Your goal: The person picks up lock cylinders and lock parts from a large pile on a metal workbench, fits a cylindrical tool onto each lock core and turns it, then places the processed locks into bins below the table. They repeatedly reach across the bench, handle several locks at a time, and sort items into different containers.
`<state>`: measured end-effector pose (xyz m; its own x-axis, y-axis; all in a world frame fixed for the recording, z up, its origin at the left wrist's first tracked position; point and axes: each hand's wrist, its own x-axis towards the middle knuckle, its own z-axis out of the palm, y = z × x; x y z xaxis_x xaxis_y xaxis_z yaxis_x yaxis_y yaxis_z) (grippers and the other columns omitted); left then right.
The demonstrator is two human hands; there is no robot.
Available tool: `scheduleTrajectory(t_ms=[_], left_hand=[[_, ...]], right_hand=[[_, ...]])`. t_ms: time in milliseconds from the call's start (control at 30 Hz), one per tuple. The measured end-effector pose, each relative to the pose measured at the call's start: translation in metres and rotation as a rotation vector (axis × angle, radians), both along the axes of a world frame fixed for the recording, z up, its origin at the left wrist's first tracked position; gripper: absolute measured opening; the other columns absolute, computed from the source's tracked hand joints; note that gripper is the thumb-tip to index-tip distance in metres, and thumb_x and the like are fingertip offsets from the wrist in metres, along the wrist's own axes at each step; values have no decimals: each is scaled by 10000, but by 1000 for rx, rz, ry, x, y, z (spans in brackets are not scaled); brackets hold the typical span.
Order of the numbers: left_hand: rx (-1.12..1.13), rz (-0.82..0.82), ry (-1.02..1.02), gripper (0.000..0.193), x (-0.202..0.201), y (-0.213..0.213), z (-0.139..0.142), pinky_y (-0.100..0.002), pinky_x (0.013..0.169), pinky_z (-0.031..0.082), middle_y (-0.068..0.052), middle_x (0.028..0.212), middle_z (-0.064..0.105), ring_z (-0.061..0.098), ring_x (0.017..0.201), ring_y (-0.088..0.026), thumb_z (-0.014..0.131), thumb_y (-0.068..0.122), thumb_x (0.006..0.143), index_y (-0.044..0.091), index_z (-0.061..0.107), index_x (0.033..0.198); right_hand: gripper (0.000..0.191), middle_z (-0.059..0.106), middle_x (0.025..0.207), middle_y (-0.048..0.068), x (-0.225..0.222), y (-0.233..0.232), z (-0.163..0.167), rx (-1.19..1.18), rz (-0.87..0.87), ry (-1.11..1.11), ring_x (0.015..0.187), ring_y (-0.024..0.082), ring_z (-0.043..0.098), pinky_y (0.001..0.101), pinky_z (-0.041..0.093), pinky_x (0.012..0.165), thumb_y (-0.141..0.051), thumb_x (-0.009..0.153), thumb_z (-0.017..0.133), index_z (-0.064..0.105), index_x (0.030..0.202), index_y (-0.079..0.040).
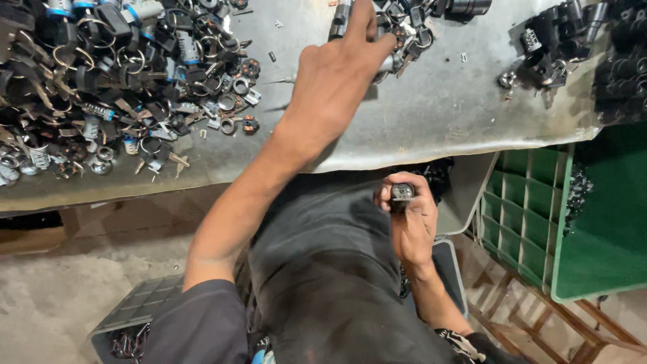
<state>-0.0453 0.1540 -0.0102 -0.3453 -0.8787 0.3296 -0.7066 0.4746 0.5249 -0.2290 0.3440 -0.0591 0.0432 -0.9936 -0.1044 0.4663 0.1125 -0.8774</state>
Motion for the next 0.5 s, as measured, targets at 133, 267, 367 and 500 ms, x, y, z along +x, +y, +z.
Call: scheduleTrajectory(t_ms=[133, 267, 367, 500], left_hand=[[24, 85, -47, 261, 11, 8, -5, -460, 599, 522, -95, 1195, 555, 714, 792, -316, 679, 24, 906, 154, 622, 1125], [60, 85, -39, 350, 30, 24, 17, -465, 612, 518, -99, 1191, 554, 696, 776, -342, 776, 60, 834, 133, 637, 1147], [89, 97, -52, 431, 33, 30, 32, -480, 611, 498, -87, 1148, 559, 692, 763, -336, 831, 69, 796, 140, 671, 1190], [-65, 61, 98, 352, 10, 13, 20, -449, 622, 541, -65, 1095, 598, 714, 763, -317, 738, 13, 791, 140, 693, 1116]], right_hand=[[396, 604, 1035, 36, -22, 3, -4, 274, 84, 236, 875, 99, 520, 249, 447, 802, -303, 1046, 577, 617, 1325, -26], [329, 594, 1005, -24, -38, 11, -1, 249, -26, 762, 913, 54, 548, 207, 455, 817, -95, 893, 743, 630, 1196, -38], [223, 565, 970, -21, -42, 12, 9, 164, -111, 836, 873, 61, 531, 209, 454, 783, -58, 913, 758, 664, 1115, -36], [169, 552, 949, -1, -32, -8, 17, -7, -132, 864, 837, 75, 503, 216, 421, 765, -107, 977, 746, 662, 1101, -29]])
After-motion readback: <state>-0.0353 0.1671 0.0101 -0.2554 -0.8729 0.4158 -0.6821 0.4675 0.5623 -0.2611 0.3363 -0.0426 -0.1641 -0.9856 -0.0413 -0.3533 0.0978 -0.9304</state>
